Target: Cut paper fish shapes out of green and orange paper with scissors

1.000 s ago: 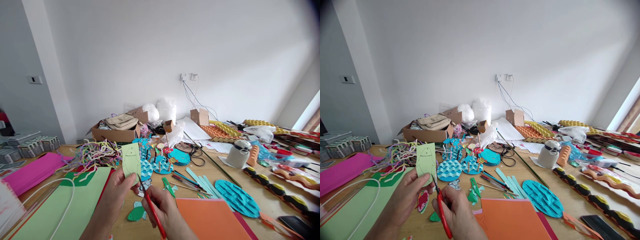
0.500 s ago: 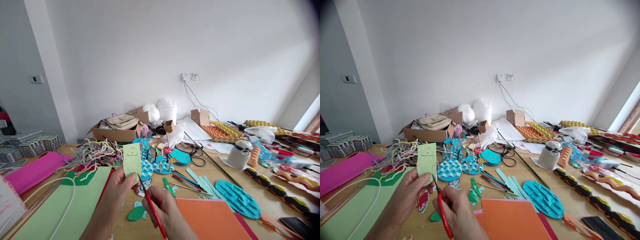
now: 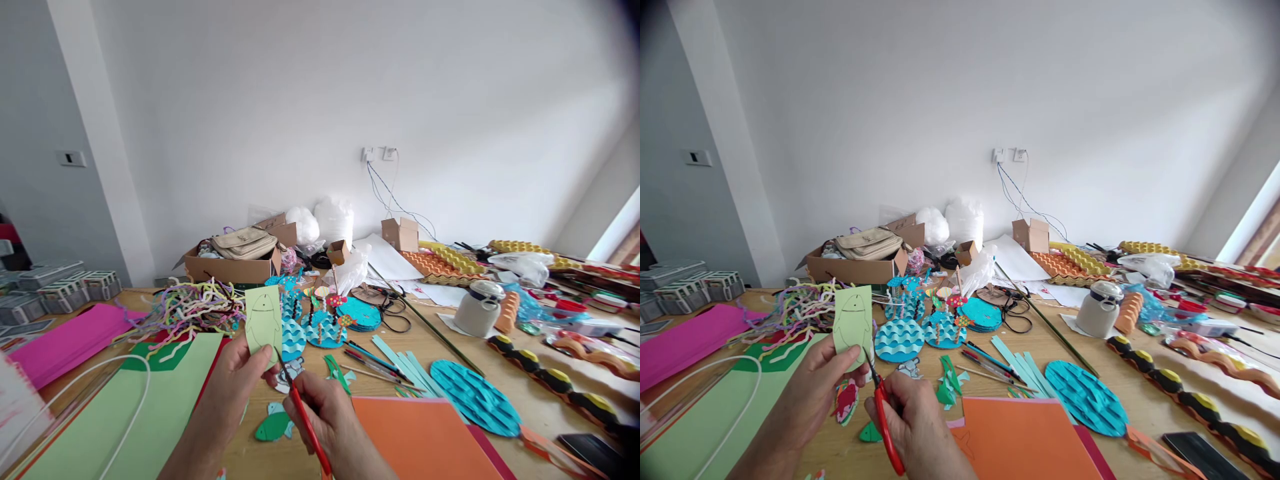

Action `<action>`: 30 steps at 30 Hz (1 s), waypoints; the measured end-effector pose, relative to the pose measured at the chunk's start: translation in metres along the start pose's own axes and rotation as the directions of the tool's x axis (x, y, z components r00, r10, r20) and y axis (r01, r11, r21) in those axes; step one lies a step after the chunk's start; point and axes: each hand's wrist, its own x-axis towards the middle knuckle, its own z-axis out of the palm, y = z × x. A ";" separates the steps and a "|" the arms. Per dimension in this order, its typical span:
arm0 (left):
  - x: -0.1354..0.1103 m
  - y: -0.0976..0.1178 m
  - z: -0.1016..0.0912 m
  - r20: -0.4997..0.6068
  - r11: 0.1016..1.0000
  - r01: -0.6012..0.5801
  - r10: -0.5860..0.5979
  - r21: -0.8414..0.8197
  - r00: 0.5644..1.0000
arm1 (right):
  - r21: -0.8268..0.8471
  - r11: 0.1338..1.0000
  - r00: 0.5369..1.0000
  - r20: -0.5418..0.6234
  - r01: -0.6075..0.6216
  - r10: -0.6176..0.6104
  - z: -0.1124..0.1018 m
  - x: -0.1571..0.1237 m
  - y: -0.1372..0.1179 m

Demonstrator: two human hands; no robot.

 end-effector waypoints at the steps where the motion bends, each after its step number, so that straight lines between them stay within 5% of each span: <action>1: 0.000 0.000 -0.001 0.002 1.000 -0.003 0.003 0.001 1.000 | 0.005 1.000 1.000 0.000 0.001 -0.001 0.000 0.000 0.000; 12: 0.000 -0.001 0.000 -0.003 1.000 -0.016 0.016 -0.012 1.000 | 0.112 0.993 0.997 0.063 -0.046 0.039 -0.003 -0.003 -0.018; 30: 0.001 -0.004 -0.004 -0.026 0.998 -0.023 0.021 -0.065 0.999 | 0.075 0.997 0.999 0.046 -0.030 0.027 -0.001 -0.002 -0.006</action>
